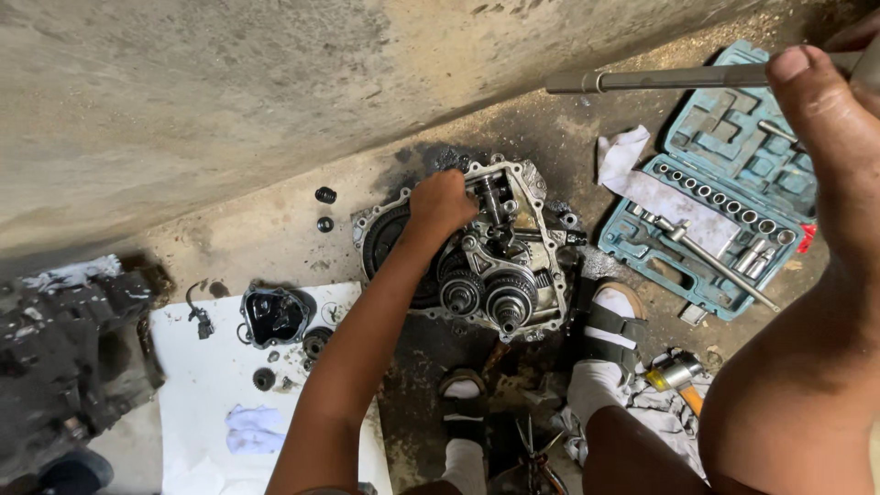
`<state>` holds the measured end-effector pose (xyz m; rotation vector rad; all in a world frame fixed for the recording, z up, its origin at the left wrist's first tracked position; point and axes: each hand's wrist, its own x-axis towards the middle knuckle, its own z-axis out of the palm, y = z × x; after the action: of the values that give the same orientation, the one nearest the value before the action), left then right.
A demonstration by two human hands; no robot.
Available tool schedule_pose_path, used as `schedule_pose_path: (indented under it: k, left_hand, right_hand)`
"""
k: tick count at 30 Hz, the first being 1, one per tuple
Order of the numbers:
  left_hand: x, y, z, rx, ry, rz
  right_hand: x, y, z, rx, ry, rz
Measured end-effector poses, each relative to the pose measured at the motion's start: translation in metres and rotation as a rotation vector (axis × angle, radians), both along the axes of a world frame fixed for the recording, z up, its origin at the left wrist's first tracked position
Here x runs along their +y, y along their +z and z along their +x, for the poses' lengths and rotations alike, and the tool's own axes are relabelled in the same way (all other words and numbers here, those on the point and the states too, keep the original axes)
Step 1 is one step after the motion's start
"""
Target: The person works on a disassembled engine block on the floor, using a socket wrench to tighten bolts and by hand to install and adjust internal components such as gears and shafts.
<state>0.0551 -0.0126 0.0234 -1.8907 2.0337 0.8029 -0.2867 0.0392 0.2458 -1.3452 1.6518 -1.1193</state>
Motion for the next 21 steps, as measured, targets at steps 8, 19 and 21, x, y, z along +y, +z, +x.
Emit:
schedule_pose_path:
  k: [8,19,21]
  left_hand:
    - [0.008,0.009,-0.002,-0.060,-0.002,-0.041]
    - [0.006,0.005,-0.005,-0.082,-0.003,-0.035]
    - [0.007,0.006,-0.005,-0.057,0.034,-0.053]
  right_hand:
    - [0.006,-0.011,-0.004,-0.159,-0.021,-0.073]
    - [0.021,-0.007,-0.033,0.198,-0.029,-0.061]
    - [0.017,-0.008,-0.038,0.156,0.021,-0.063]
